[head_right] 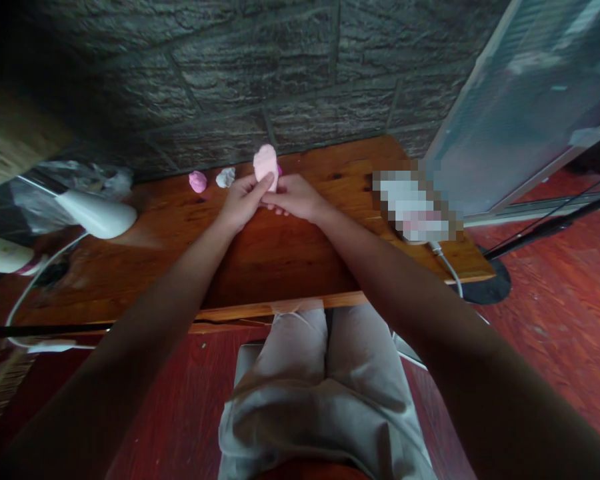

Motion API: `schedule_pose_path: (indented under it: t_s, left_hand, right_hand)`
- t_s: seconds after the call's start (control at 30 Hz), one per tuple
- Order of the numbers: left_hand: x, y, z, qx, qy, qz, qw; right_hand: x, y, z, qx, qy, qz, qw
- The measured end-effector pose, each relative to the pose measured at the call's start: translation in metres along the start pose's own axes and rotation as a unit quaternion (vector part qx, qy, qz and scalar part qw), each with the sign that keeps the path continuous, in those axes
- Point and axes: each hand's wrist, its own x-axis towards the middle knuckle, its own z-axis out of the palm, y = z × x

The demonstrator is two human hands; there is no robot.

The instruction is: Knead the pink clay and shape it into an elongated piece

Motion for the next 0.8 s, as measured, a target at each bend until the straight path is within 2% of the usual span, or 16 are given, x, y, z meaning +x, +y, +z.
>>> schedule_pose_path:
  t_s: [0.17, 0.3, 0.67, 0.8]
  left_hand:
    - [0.0033, -0.0005, -0.0016, 0.031, 0.015, 0.06, 0.998]
    - [0.0043, -0.0028, -0.0017, 0.034, 0.026, 0.081, 0.996]
    - [0.0028, -0.0054, 0.0053, 0.015, -0.066, 0.045, 0.997]
    - [0.0028, -0.0063, 0.005, 0.02, -0.057, 0.039, 0.997]
  right_hand:
    - [-0.0019, 0.0021, -0.0033, -0.017, -0.008, -0.003, 1.0]
    - [0.0012, 0.0032, -0.0033, -0.01, -0.017, 0.001, 1.0]
    - [0.0009, 0.003, -0.0036, -0.033, -0.035, -0.014, 0.999]
    - [0.0018, 0.0027, -0.0022, -0.044, -0.043, -0.024, 0.998]
